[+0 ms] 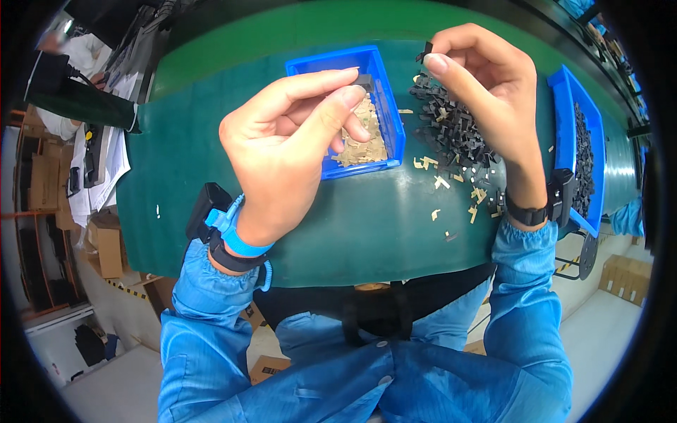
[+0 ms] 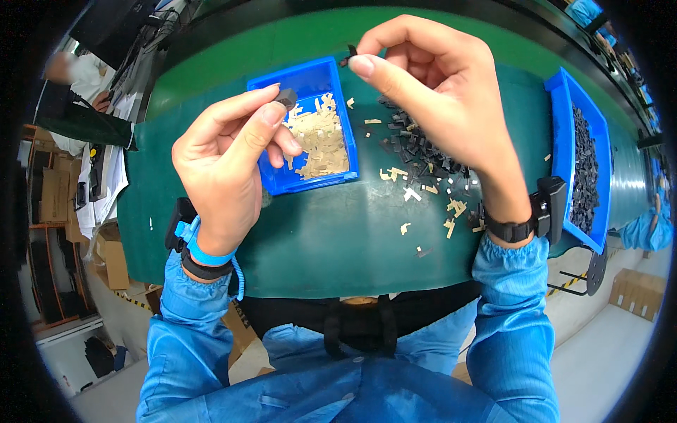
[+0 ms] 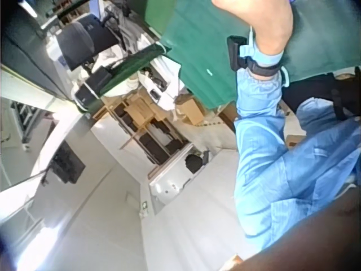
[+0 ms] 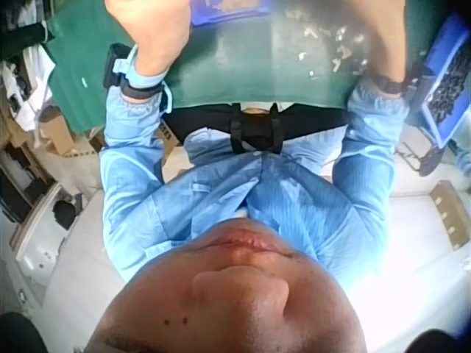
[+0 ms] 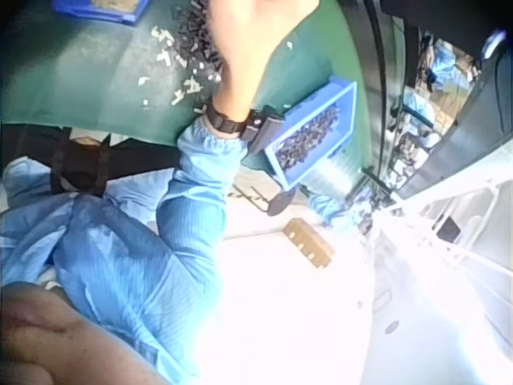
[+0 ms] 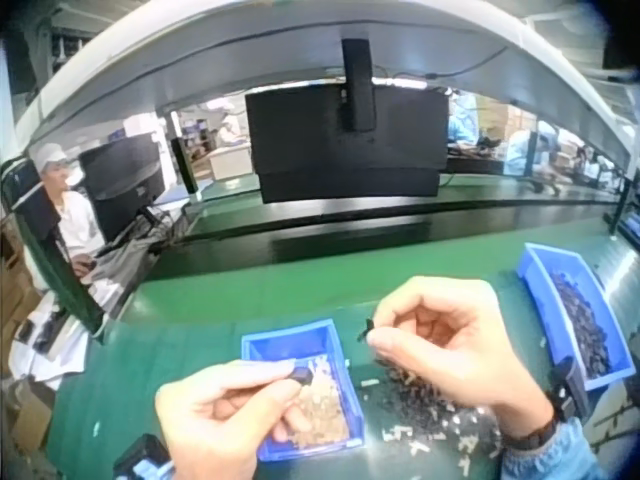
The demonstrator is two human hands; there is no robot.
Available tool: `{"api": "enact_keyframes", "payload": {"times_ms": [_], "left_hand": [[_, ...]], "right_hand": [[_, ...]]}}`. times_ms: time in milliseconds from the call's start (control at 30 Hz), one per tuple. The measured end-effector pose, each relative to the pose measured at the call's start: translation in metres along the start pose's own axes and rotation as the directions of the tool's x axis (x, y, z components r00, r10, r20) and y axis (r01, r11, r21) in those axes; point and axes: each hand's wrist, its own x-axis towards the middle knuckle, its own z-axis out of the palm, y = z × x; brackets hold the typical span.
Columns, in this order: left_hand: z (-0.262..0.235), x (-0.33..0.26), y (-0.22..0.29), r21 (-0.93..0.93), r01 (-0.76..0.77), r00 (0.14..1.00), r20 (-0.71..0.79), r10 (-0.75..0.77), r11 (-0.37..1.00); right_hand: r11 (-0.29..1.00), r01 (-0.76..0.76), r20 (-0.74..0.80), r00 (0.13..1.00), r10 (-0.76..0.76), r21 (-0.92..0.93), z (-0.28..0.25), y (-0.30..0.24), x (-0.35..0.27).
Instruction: Assembling small plastic and rubber components on a workbench in a factory setting.
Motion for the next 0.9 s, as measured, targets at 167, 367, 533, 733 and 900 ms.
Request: {"api": "enact_keyframes", "payload": {"times_ms": [167, 367, 533, 733, 900], "left_hand": [[0.003, 0.000, 0.002, -0.011, -0.011, 0.999, -0.046, 0.010, 1.000], [0.003, -0.002, 0.003, -0.006, -0.027, 0.999, -0.043, 0.027, 1.000], [0.006, -0.003, 0.001, 0.048, -0.047, 0.998, -0.047, 0.050, 0.998], [0.007, -0.003, 0.003, 0.061, -0.037, 0.998, -0.044, 0.040, 0.997], [0.006, -0.004, 0.004, 0.078, -0.063, 0.997, -0.038, 0.067, 0.995]], "right_hand": [[0.940, -0.015, -0.029, 0.999, 0.026, 0.341, 0.034, -0.012, -0.014], [0.912, -0.038, -0.059, 0.996, 0.067, 0.410, 0.047, -0.013, -0.019], [0.895, -0.010, -0.081, 0.995, 0.051, 0.446, 0.051, -0.009, -0.021], [0.939, 0.019, -0.097, 0.995, 0.015, 0.342, 0.052, -0.007, -0.022], [0.936, 0.032, -0.090, 0.996, 0.000, 0.350, 0.053, -0.008, -0.023]]}}
